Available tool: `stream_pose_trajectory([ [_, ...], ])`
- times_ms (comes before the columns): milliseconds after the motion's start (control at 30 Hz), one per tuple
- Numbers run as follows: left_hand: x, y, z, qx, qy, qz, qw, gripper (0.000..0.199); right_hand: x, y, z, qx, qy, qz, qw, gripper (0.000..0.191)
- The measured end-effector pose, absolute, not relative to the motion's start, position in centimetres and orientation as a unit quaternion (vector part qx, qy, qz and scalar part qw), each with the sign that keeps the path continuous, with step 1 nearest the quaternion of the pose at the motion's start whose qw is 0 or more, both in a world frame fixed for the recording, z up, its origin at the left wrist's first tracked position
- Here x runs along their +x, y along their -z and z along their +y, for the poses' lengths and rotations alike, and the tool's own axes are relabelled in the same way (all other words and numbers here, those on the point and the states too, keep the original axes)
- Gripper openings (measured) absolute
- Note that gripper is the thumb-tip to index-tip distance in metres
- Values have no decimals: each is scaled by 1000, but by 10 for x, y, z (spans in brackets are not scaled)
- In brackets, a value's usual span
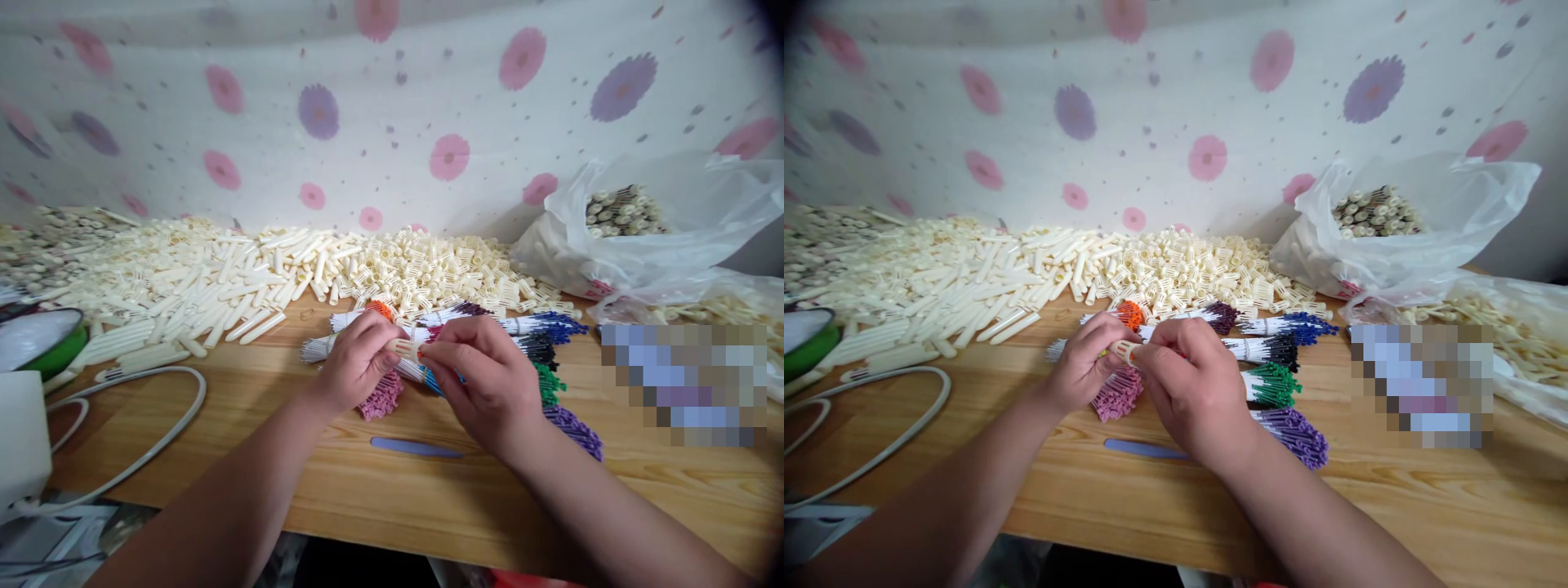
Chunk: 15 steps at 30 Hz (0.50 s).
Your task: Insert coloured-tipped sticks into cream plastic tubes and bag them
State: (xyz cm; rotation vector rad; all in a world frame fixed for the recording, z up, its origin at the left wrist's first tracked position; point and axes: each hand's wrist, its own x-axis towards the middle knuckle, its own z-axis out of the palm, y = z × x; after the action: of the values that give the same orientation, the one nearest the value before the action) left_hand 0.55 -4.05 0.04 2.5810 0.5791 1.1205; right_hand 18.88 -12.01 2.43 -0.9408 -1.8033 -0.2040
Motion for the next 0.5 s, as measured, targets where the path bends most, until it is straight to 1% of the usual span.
stream_pose_trajectory([
  [133, 6, -2, -41, 891, -393, 198, 113, 37, 191, -26, -119, -394, 72, -755, 519, 6],
  [500, 7, -2, -40, 882, -416, 210, 71, 27, 194, -23, -114, -396, -7, -763, 510, 7],
])
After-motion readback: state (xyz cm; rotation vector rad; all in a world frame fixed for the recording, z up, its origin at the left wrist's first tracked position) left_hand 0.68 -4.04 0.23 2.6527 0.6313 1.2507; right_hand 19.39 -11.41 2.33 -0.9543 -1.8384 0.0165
